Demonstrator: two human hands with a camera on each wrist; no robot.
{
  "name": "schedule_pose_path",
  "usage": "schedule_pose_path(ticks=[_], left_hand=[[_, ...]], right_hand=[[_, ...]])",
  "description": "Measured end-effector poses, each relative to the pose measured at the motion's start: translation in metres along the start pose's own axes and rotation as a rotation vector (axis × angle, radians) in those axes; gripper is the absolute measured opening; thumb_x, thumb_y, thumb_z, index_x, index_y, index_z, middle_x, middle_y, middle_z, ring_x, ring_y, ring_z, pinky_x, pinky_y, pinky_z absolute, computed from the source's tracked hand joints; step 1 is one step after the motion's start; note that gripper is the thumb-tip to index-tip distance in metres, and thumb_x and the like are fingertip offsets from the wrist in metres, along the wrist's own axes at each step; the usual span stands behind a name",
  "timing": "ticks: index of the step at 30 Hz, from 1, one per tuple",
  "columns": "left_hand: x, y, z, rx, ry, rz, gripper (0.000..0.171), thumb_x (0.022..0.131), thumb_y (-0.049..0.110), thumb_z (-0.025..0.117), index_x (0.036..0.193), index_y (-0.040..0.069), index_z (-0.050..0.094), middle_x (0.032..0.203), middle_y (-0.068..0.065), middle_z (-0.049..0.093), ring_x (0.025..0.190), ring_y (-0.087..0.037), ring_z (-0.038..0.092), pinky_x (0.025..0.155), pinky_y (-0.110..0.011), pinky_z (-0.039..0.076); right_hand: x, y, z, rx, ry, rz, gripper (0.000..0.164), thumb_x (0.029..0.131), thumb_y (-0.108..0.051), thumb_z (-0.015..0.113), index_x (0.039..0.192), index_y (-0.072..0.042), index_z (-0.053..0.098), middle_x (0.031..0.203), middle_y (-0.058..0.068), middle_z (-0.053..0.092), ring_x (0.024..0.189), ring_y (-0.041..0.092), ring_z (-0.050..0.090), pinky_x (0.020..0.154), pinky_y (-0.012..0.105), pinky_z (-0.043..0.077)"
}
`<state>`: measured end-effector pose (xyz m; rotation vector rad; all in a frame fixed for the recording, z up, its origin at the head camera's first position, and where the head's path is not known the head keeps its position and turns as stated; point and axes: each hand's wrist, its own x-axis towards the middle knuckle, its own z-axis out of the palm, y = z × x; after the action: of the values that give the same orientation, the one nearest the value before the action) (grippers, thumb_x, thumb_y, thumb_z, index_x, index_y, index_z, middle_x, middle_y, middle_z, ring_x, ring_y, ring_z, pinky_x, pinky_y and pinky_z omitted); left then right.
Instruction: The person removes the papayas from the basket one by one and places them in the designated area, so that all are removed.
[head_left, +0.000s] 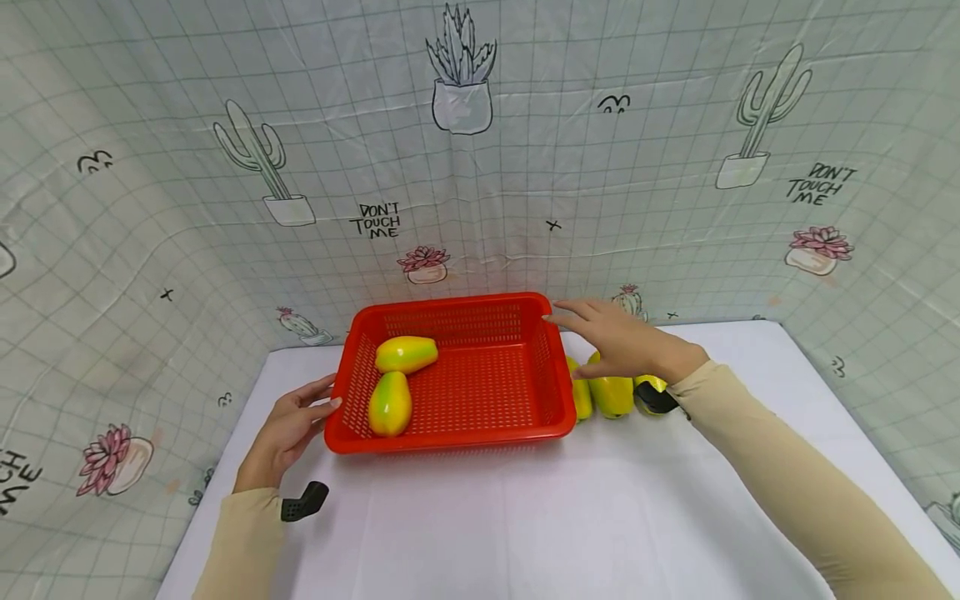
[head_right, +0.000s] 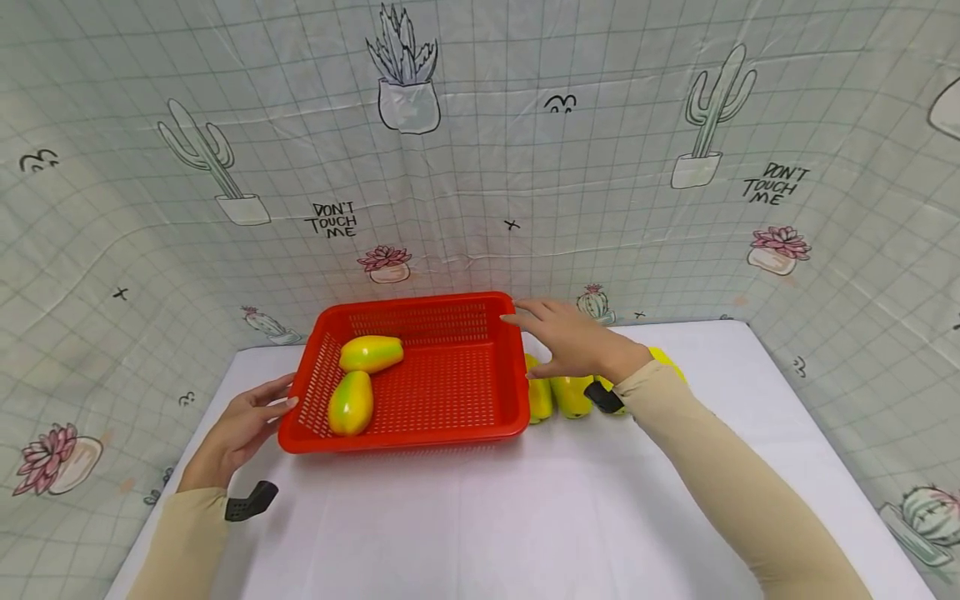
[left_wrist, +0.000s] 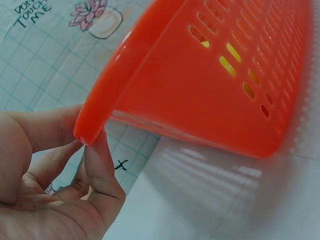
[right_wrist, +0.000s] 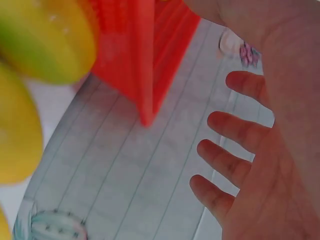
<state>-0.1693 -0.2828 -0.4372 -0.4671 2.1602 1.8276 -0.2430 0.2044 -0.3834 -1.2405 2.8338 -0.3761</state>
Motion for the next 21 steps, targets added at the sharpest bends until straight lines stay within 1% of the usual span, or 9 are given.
schedule_pose_path(ticks=[5, 10, 16, 18, 21], left_hand=[[0.000, 0.000, 0.000, -0.007, 0.000, 0.003, 0.065, 0.108, 0.009, 0.060, 0.166, 0.006, 0.032, 0.167, -0.023, 0.030, 0.120, -0.021, 0.054, 0.085, -0.014, 0.057], [0.000, -0.001, -0.001, -0.013, -0.003, 0.008, 0.065, 0.107, 0.009, 0.060, 0.166, 0.006, 0.032, 0.166, -0.024, 0.030, 0.118, -0.020, 0.054, 0.085, -0.014, 0.056], [-0.001, -0.002, -0.002, -0.002, -0.005, 0.001, 0.066, 0.107, 0.011, 0.061, 0.166, 0.006, 0.032, 0.166, -0.024, 0.031, 0.125, -0.025, 0.052, 0.087, -0.015, 0.057], [-0.001, -0.002, -0.002, 0.002, -0.003, 0.000, 0.066, 0.107, 0.011, 0.061, 0.166, 0.006, 0.032, 0.166, -0.024, 0.031, 0.126, -0.025, 0.052, 0.087, -0.015, 0.057], [-0.001, -0.003, -0.002, 0.000, -0.001, 0.003, 0.065, 0.107, 0.010, 0.061, 0.166, 0.006, 0.032, 0.166, -0.024, 0.031, 0.123, -0.023, 0.053, 0.087, -0.015, 0.057]], right_hand=[[0.023, -0.012, 0.007, -0.040, -0.049, -0.020, 0.086, 0.087, -0.032, 0.089, 0.158, -0.006, 0.047, 0.165, 0.022, 0.039, 0.150, 0.046, 0.037, 0.121, 0.065, 0.035], [0.042, -0.023, 0.011, -0.055, -0.075, -0.028, 0.084, 0.089, -0.033, 0.087, 0.158, -0.008, 0.047, 0.164, 0.021, 0.040, 0.149, 0.044, 0.038, 0.121, 0.062, 0.036], [0.062, -0.040, 0.015, -0.039, -0.126, -0.036, 0.084, 0.090, -0.036, 0.085, 0.159, -0.009, 0.046, 0.165, 0.020, 0.040, 0.150, 0.041, 0.038, 0.122, 0.061, 0.036], [0.068, -0.045, 0.017, -0.050, -0.139, -0.044, 0.084, 0.091, -0.037, 0.084, 0.160, -0.010, 0.046, 0.165, 0.020, 0.040, 0.151, 0.040, 0.038, 0.122, 0.060, 0.036], [0.077, -0.052, 0.022, -0.059, -0.155, -0.069, 0.084, 0.092, -0.038, 0.084, 0.161, -0.010, 0.044, 0.166, 0.019, 0.039, 0.151, 0.041, 0.037, 0.123, 0.059, 0.034]])
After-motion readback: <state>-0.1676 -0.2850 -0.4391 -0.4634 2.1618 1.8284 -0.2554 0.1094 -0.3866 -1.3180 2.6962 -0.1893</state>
